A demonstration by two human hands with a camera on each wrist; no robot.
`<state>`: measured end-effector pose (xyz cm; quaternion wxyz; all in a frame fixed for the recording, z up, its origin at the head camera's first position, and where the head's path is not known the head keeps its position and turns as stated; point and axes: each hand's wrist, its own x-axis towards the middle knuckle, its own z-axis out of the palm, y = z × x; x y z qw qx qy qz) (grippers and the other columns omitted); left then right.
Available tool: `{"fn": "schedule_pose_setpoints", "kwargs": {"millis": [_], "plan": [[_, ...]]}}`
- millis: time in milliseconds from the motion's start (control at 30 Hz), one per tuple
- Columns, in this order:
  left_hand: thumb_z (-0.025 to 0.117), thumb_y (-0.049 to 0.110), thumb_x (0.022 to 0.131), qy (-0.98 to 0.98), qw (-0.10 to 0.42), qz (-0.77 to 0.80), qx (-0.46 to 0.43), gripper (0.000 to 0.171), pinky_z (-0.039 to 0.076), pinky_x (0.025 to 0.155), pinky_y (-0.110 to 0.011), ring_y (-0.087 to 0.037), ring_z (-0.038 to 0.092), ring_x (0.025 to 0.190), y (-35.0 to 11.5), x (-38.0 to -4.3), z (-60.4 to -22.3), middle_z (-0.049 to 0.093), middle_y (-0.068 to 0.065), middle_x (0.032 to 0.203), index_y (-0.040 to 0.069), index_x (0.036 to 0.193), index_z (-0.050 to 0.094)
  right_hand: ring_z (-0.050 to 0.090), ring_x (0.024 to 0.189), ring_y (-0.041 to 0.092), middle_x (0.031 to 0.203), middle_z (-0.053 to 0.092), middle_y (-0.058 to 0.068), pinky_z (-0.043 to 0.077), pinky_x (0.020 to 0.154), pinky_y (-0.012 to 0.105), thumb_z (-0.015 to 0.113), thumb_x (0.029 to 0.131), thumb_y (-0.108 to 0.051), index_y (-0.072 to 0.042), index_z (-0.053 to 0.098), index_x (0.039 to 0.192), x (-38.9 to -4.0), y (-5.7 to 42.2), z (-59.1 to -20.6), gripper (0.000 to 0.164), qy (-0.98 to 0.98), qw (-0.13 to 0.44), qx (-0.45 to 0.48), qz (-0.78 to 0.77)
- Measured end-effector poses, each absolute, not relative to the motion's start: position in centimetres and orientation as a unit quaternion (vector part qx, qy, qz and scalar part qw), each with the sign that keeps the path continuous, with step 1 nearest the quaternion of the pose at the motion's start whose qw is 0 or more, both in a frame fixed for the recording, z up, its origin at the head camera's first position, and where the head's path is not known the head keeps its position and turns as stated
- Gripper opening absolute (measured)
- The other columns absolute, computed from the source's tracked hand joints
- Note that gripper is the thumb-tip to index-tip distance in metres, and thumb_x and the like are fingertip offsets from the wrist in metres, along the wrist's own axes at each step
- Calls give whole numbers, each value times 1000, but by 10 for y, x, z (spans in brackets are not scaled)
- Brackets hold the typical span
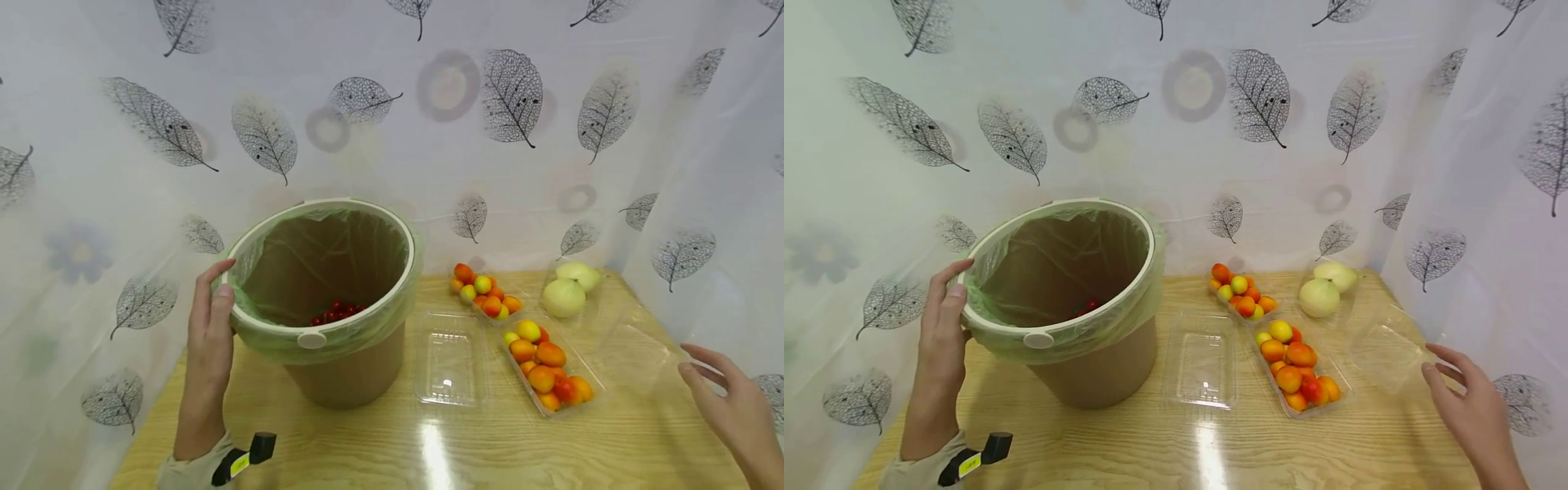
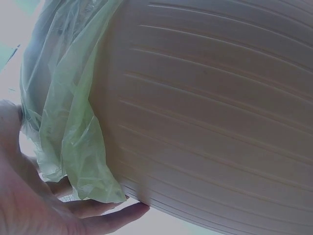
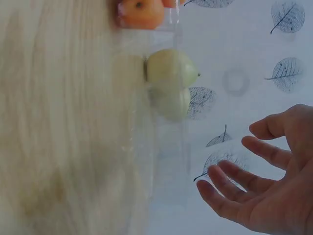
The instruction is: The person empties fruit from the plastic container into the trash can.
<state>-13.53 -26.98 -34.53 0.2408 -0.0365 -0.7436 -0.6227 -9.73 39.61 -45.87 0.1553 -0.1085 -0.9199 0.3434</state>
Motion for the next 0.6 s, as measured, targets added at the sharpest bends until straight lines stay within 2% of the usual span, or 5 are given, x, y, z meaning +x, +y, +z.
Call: {"fn": "schedule_pose_setpoints", "kwargs": {"millis": [67,167,267,500,600], "plan": [[35,30,111,-744,241,-623,-36,44,50,84,-17,-30,55,118,-270,-135,-345,42,-8,150,22,154,45,44,87,-28,119,57,-33,46,58,12,60,105,-26,1,57,140,-97,384,-452,44,-920,168,-73,347],[35,30,111,-742,245,-624,-39,44,51,83,-17,-32,54,118,-270,-135,-344,43,-7,149,22,153,46,57,85,-21,105,54,-42,53,62,16,61,105,-17,3,61,132,-100,362,-443,33,-910,149,-8,386],[36,30,111,-739,248,-625,-44,44,51,83,-17,-32,54,118,-271,-135,-344,42,-7,149,20,153,46,63,89,-13,107,64,-32,57,65,21,61,104,-10,1,61,132,-106,343,-442,30,-905,120,44,406],[37,29,111,-738,248,-625,-47,44,52,81,-18,-28,60,112,-271,-136,-345,46,-9,143,19,153,46,72,84,10,115,71,24,55,61,25,64,102,-13,-3,62,133,-121,312,-449,32,-939,77,83,323],[36,29,111,-744,250,-618,-47,44,53,79,-18,-26,62,108,-272,-136,-345,48,-10,138,19,153,46,73,79,18,114,69,29,56,57,28,63,102,-10,1,60,134,-123,305,-453,34,-935,60,82,341]]}}
